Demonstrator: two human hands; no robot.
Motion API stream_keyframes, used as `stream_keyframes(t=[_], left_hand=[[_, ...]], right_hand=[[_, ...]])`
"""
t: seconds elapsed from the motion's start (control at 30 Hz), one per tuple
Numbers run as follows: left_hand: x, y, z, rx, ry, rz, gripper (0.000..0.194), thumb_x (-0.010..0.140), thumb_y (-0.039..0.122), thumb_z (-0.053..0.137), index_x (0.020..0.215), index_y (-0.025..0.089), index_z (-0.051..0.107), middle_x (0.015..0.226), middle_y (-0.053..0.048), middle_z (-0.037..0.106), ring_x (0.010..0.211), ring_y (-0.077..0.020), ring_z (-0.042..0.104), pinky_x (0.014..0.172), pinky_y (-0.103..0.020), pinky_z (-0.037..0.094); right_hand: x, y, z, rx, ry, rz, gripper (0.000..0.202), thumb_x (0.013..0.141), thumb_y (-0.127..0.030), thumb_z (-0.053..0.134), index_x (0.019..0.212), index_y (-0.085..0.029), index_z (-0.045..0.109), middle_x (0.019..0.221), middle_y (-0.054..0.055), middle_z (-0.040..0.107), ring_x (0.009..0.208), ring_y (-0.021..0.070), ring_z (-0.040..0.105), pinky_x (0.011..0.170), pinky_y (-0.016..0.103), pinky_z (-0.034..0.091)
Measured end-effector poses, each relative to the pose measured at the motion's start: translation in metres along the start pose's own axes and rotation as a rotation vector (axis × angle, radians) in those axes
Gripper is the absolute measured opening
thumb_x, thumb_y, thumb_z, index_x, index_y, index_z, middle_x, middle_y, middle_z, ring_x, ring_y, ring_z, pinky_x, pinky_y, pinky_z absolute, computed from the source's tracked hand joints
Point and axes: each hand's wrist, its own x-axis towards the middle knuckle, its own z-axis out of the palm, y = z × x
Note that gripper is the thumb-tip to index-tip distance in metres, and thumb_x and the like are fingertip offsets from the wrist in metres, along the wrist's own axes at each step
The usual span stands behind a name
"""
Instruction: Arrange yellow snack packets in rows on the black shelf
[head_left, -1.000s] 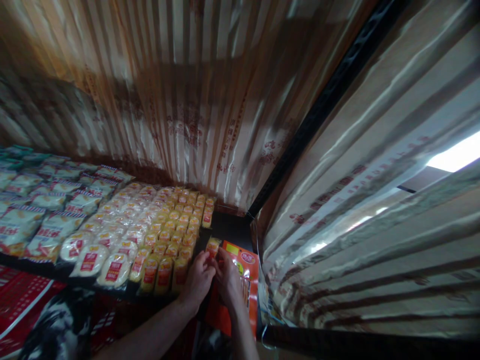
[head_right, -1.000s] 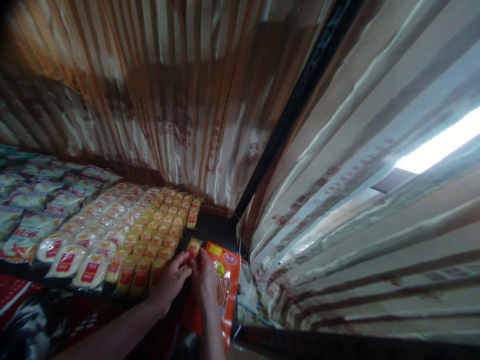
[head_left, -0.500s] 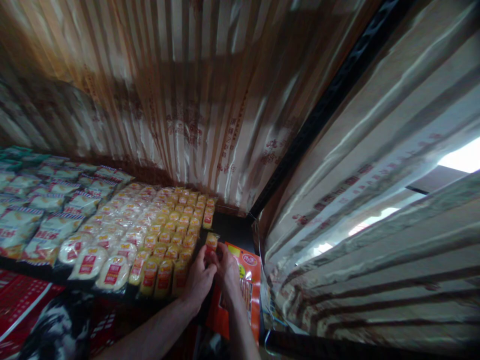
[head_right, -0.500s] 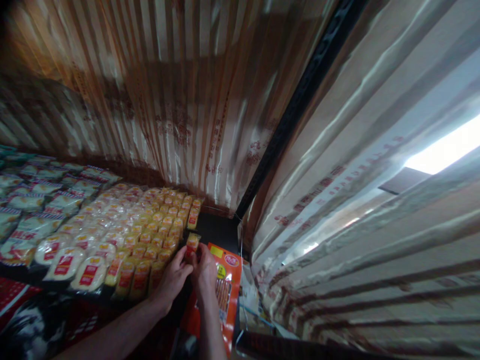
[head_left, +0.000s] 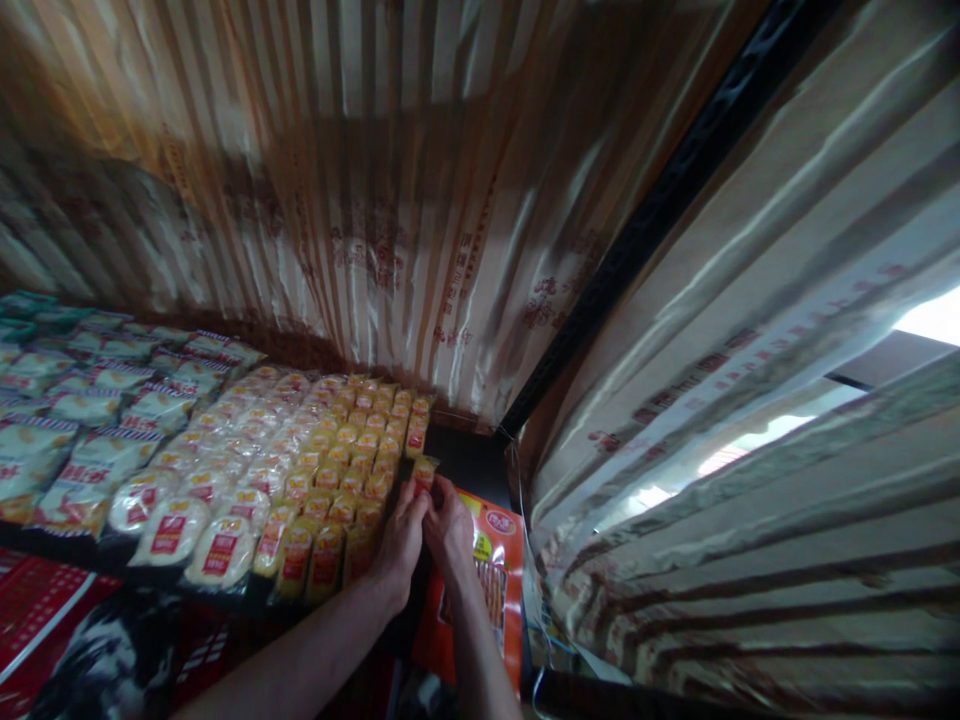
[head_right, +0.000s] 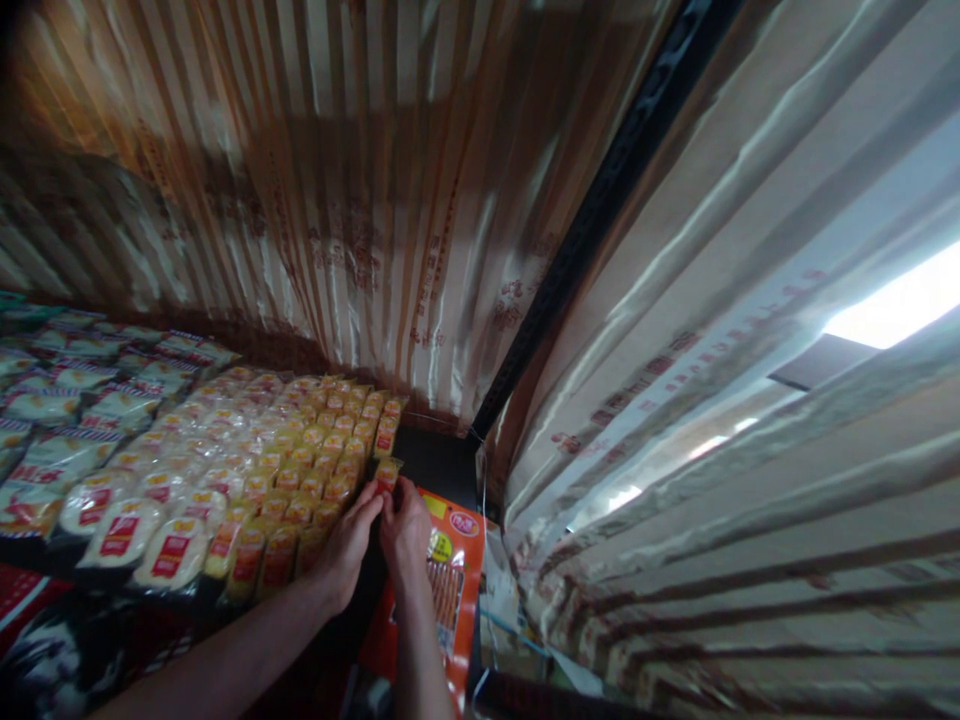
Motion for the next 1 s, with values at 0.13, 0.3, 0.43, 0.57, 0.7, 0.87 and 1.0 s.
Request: stream_keyframes(t=[0.13,0.3,0.43,0.57,0.7,0.87,1.0], left_hand=[[0.001,0.005,0.002,-0.019,-0.001,-0.02,0.053,0.09,0.026,0.039,0.141,0.012,0.033,0.151,-0.005,0.027,0.14,-0.0169,0.024,0.113,-0.026,0.021],[0.005,0.011,0.005,-0.053,0.028,-0.019,0.05,0.09,0.022,0.04,0.139,0.012,0.038,0.15,-0.006,0.03,0.138,-0.0153,0.026,0.113,-0.024,0.021],[0.012,0.009,0.006,-0.076,0.046,-0.01,0.049,0.09,0.023,0.042,0.137,0.011,0.04,0.15,-0.007,0.03,0.138,-0.0158,0.026,0.113,-0.025,0.02],[0.015,0.009,0.006,-0.107,0.042,-0.002,0.046,0.09,0.025,0.044,0.134,0.013,0.044,0.148,-0.007,0.034,0.138,-0.0169,0.029,0.113,-0.027,0.021],[0.014,0.016,0.007,-0.117,0.051,-0.024,0.041,0.091,0.025,0.044,0.131,0.015,0.048,0.147,-0.005,0.036,0.137,-0.016,0.029,0.113,-0.026,0.022],[0.015,0.018,0.008,-0.115,0.057,-0.029,0.042,0.09,0.022,0.044,0.131,0.015,0.049,0.148,-0.005,0.034,0.139,-0.0156,0.023,0.114,-0.026,0.018],[0.015,0.015,0.006,-0.094,0.037,-0.004,0.045,0.09,0.018,0.042,0.134,0.011,0.044,0.148,-0.007,0.034,0.138,-0.0166,0.026,0.114,-0.028,0.02]], right_hand=[[0.006,-0.004,0.0,0.011,0.02,0.034,0.034,0.082,-0.031,0.043,0.105,-0.014,0.062,0.092,0.009,0.07,0.08,0.0192,0.065,0.067,0.026,0.045],[0.015,-0.004,0.004,0.028,0.037,0.045,0.033,0.081,-0.033,0.046,0.104,-0.017,0.063,0.092,0.006,0.071,0.084,0.0201,0.066,0.07,0.027,0.046],[0.021,0.0,0.01,0.048,0.039,0.06,0.034,0.081,-0.034,0.046,0.105,-0.017,0.064,0.093,0.007,0.071,0.085,0.0204,0.066,0.07,0.027,0.047],[0.026,0.002,0.014,0.068,0.037,0.037,0.035,0.082,-0.035,0.046,0.105,-0.016,0.064,0.093,0.008,0.071,0.085,0.0213,0.066,0.071,0.028,0.048],[0.031,0.004,0.018,0.088,0.048,0.016,0.035,0.081,-0.035,0.046,0.105,-0.016,0.064,0.093,0.008,0.071,0.083,0.0206,0.067,0.071,0.028,0.048],[0.035,0.008,0.019,0.131,0.077,-0.003,0.034,0.08,-0.036,0.049,0.104,-0.017,0.064,0.092,0.007,0.071,0.081,0.0198,0.066,0.072,0.028,0.049],[0.036,0.008,0.016,0.147,0.107,-0.001,0.03,0.08,-0.038,0.051,0.097,-0.019,0.066,0.085,0.005,0.071,0.074,0.0187,0.066,0.068,0.027,0.048]])
